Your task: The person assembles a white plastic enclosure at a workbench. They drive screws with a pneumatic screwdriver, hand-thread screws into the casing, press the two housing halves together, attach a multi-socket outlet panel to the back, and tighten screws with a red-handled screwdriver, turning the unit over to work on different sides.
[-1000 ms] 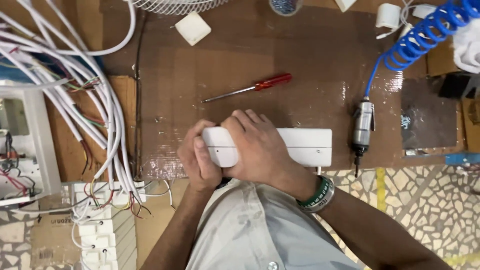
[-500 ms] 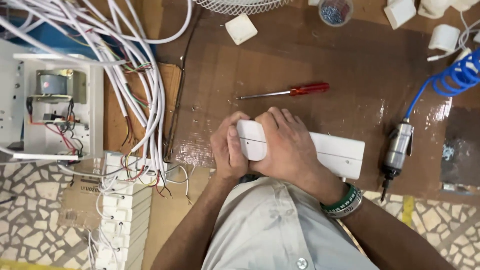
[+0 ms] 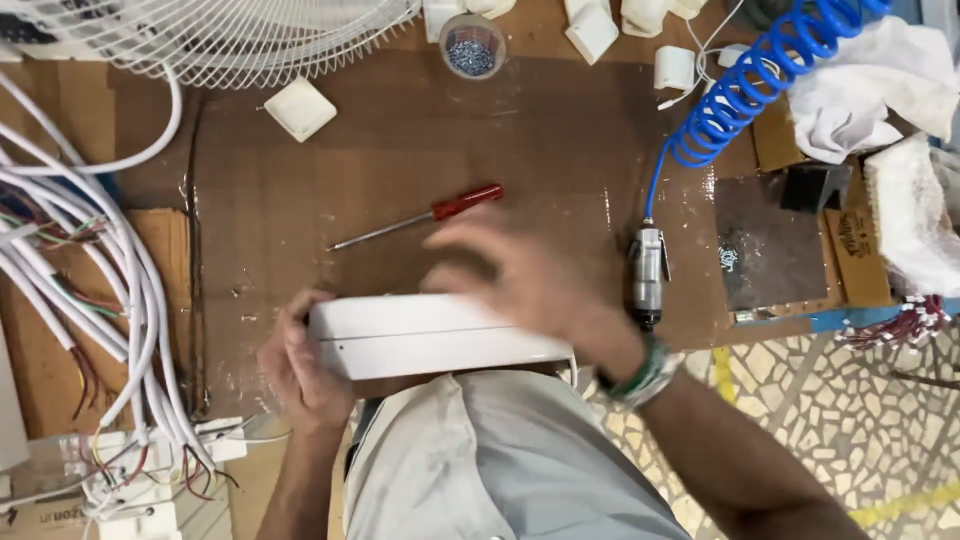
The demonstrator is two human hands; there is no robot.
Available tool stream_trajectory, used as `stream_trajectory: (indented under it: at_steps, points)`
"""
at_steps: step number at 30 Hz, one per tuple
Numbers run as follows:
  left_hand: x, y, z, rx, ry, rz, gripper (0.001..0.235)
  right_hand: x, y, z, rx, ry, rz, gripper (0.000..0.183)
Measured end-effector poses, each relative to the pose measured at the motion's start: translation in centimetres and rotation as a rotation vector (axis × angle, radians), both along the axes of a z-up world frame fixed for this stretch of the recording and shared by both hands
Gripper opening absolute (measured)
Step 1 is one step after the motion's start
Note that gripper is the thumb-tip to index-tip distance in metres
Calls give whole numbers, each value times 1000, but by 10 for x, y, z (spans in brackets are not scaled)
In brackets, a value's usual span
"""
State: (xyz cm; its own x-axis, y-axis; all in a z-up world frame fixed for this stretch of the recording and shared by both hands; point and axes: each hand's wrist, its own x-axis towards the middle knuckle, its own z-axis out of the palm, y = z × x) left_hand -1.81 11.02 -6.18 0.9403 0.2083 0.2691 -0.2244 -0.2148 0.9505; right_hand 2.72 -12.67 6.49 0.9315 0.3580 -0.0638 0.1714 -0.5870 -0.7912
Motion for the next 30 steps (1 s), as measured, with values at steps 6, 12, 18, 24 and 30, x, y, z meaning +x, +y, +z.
stream_trajectory:
  at_steps: [6,12,18,24,30]
  points:
    - [-5,7,-9,-55,-45,-96,51,7,-180,-119,-631,-325,-516,17]
    - [-5,17,-29,58,-97,-82,52,-72,-332,-163,-589,-269,-822,16]
    - [-7,19,-15,7,32,-107,62,-102,-343,-168,-728,-192,-677,24]
    - [-3,23,-22,89,-21,-101,59,-101,-339,-171,-869,-137,-627,28]
    - [-3,19,-21,-8,-34,-107,56,-101,-349,-181,-930,-195,-584,16]
